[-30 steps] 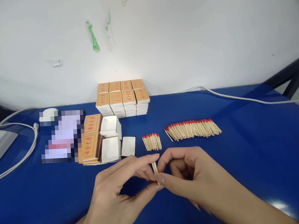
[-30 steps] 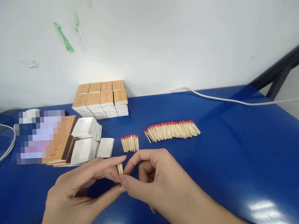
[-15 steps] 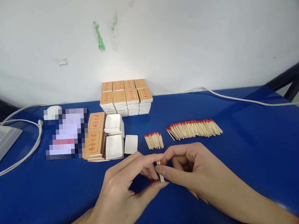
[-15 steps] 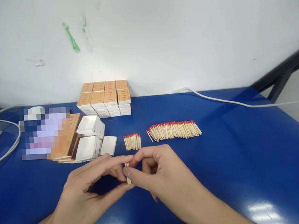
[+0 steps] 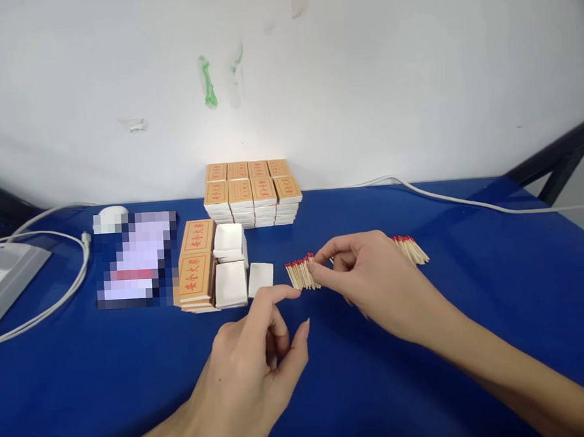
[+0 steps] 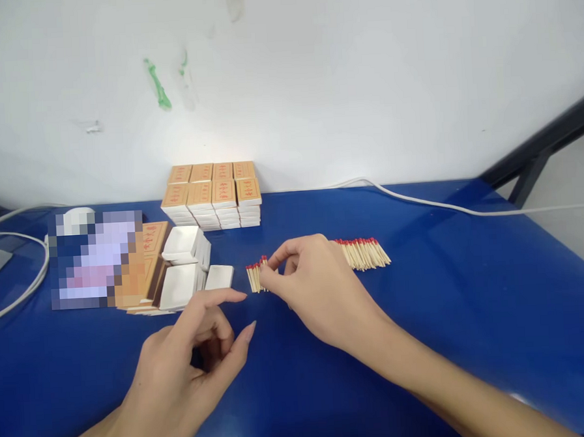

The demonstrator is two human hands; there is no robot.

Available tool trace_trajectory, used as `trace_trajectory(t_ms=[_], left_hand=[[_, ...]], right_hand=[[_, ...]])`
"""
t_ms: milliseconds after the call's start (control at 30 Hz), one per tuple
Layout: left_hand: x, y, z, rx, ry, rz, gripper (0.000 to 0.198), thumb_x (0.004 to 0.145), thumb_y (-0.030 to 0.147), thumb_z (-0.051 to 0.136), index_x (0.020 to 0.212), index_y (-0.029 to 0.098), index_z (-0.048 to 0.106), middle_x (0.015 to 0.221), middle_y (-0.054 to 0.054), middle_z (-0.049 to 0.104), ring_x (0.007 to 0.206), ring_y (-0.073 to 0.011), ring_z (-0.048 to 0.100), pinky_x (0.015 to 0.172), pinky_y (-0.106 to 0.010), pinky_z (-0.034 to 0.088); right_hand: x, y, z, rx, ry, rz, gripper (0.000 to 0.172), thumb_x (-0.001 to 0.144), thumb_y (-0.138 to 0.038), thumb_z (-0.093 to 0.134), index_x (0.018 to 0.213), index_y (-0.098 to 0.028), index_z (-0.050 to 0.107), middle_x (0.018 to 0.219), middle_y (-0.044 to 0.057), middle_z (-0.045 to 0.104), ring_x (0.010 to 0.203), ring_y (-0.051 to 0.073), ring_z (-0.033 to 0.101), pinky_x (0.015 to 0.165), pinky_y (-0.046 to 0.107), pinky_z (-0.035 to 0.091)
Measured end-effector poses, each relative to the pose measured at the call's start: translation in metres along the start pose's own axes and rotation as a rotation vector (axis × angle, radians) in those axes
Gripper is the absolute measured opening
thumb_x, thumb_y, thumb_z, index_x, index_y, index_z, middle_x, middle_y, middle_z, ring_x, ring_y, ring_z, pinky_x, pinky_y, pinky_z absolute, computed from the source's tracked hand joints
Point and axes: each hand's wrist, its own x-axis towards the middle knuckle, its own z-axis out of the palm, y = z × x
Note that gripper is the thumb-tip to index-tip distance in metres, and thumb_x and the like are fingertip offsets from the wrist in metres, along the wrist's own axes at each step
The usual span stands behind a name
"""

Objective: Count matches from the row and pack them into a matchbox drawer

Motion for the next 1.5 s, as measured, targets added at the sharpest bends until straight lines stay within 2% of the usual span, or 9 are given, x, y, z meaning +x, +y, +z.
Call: trace_trajectory(t_ms=[267, 567, 833, 1200, 1333, 1500], left_hand=[[-0.002, 0.004, -0.002, 0.033, -0.018, 0.036, 0.028, 0.105, 0.019, 0.056, 0.13, 0.032, 0.052, 0.068, 0.014, 0.045, 0.047, -0.007, 0.046, 0.049, -0.019, 0.041], [0.0, 0.005, -0.002, 0.048, 0.006, 0.065, 0.025, 0.104, 0.017, 0.056, 0.127, 0.029, 0.054, 0.066, 0.013, 0.047, 0.046, -0.0064, 0.046, 0.047, -0.018, 0.04], [0.0, 0.006, -0.003, 0.045, 0.001, 0.073, 0.023, 0.106, 0.018, 0.055, 0.127, 0.028, 0.054, 0.066, 0.013, 0.045, 0.046, -0.0061, 0.045, 0.046, -0.017, 0.04], [0.001, 0.005, -0.003, 0.047, -0.017, 0.069, 0.023, 0.106, 0.019, 0.055, 0.127, 0.027, 0.054, 0.065, 0.013, 0.046, 0.046, -0.0063, 0.045, 0.047, -0.017, 0.041], [0.001, 0.005, -0.004, 0.067, -0.015, 0.081, 0.022, 0.106, 0.018, 0.055, 0.126, 0.027, 0.055, 0.065, 0.013, 0.045, 0.046, -0.0063, 0.045, 0.047, -0.018, 0.04], [0.002, 0.004, -0.006, 0.151, 0.017, 0.139, 0.019, 0.105, 0.017, 0.056, 0.123, 0.024, 0.057, 0.064, 0.013, 0.044, 0.045, -0.0066, 0.044, 0.046, -0.02, 0.037]], right_hand=[[0.015, -0.006, 0.009, -0.264, -0.012, -0.085, 0.036, 0.094, -0.045, 0.067, 0.068, -0.02, 0.075, 0.049, 0.0, 0.061, 0.044, 0.015, 0.054, 0.052, 0.033, 0.037], [0.016, -0.006, 0.009, -0.314, -0.028, -0.099, 0.039, 0.095, -0.046, 0.068, 0.065, -0.022, 0.075, 0.051, 0.001, 0.062, 0.045, 0.016, 0.054, 0.055, 0.035, 0.037], [0.017, -0.003, 0.009, -0.372, 0.009, -0.124, 0.037, 0.093, -0.043, 0.069, 0.063, -0.024, 0.075, 0.054, 0.0, 0.064, 0.054, 0.017, 0.054, 0.055, 0.035, 0.036], [0.019, 0.001, 0.009, -0.381, 0.03, -0.151, 0.04, 0.096, -0.047, 0.068, 0.064, -0.023, 0.076, 0.055, 0.002, 0.064, 0.056, 0.019, 0.057, 0.059, 0.036, 0.037], [0.019, 0.001, 0.009, -0.355, 0.037, -0.141, 0.042, 0.097, -0.047, 0.067, 0.062, -0.024, 0.073, 0.057, 0.001, 0.066, 0.058, 0.018, 0.058, 0.06, 0.036, 0.039], [0.017, 0.002, 0.0, -0.368, 0.07, -0.137, 0.046, 0.099, -0.048, 0.065, 0.059, -0.024, 0.066, 0.056, 0.0, 0.063, 0.057, 0.017, 0.053, 0.061, 0.036, 0.036]])
